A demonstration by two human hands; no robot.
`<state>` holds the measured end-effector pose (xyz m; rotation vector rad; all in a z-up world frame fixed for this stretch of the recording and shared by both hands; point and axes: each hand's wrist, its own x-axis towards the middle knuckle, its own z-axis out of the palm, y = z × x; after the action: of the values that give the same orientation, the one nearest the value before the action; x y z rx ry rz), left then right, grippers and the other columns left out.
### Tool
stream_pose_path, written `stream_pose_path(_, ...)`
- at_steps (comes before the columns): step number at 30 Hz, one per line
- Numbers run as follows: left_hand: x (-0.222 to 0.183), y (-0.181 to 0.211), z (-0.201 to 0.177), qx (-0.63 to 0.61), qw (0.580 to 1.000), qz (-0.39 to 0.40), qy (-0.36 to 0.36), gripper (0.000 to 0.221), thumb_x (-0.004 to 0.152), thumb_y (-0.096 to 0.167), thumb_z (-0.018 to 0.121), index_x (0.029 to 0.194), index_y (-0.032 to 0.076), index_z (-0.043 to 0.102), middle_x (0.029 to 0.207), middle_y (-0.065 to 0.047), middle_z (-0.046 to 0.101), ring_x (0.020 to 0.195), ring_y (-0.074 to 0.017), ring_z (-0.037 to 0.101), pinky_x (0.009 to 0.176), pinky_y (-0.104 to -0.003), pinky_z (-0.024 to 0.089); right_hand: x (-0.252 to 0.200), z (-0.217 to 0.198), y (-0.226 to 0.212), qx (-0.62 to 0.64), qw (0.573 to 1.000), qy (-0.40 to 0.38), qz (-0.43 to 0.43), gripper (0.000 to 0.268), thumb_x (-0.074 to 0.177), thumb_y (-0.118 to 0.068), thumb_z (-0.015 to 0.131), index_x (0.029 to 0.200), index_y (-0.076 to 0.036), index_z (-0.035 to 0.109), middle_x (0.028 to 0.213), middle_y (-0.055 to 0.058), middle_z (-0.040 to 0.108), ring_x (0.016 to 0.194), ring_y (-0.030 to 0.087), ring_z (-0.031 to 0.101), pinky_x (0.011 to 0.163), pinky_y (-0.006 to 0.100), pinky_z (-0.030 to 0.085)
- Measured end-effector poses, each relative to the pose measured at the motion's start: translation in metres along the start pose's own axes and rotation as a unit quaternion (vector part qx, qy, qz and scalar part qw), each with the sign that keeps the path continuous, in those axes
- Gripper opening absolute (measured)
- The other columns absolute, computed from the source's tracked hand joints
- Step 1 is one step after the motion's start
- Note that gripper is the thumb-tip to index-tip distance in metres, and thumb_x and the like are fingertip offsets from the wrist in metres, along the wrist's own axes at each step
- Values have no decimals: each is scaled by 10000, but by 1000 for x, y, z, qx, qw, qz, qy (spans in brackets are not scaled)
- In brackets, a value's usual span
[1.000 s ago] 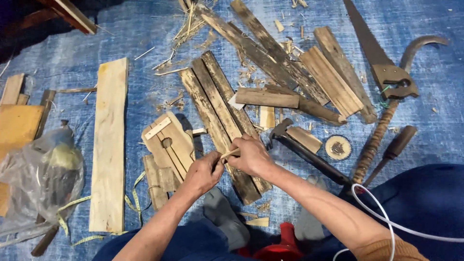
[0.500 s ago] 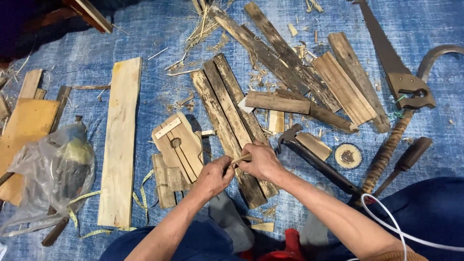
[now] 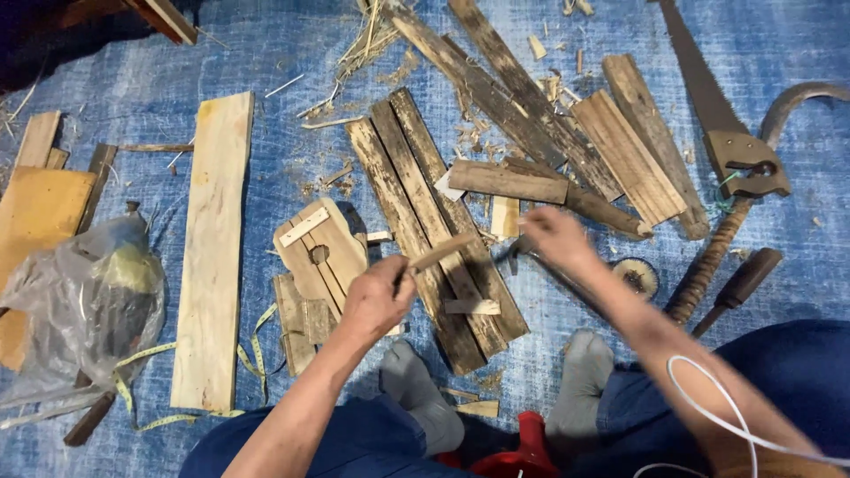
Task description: Assembling and shaping small wooden components for a craft project using a hammer, saw, and measuring tape.
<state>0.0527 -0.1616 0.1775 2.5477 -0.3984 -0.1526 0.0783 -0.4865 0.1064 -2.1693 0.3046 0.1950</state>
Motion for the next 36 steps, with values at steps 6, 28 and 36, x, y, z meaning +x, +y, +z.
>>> stream_pose_path(6,-8,16,-69,-57,989,-2,139,260,968,295,555,1035,118,734,721,-184,704,670,-362,700,589,-463,553,100,-111,246,-325,941,9,95,529,883,-569,648,1153,-154,833,1139,180,818,1133,427,724,980,502,576)
stream_pose_path(28,-13,27,-72,-111,981,-123,103,181,889,182,661,930,45,772,538,-2,613,458,-103,493,431,-255,384,144,-105,294,-291,935,64,191,348,879,-189,532,859,63,771,926,242,775,780,401,713,708,466,565)
stream_pose_path(36,3,-33,-40,-169,942,-287,30,167,887,88,687,1015,23,773,616,-47,635,500,-132,474,478,-270,375,178,-187,424,-520,687,503,-66,58,1033,-125,677,1069,-120,632,929,61,647,738,256,639,667,356,542)
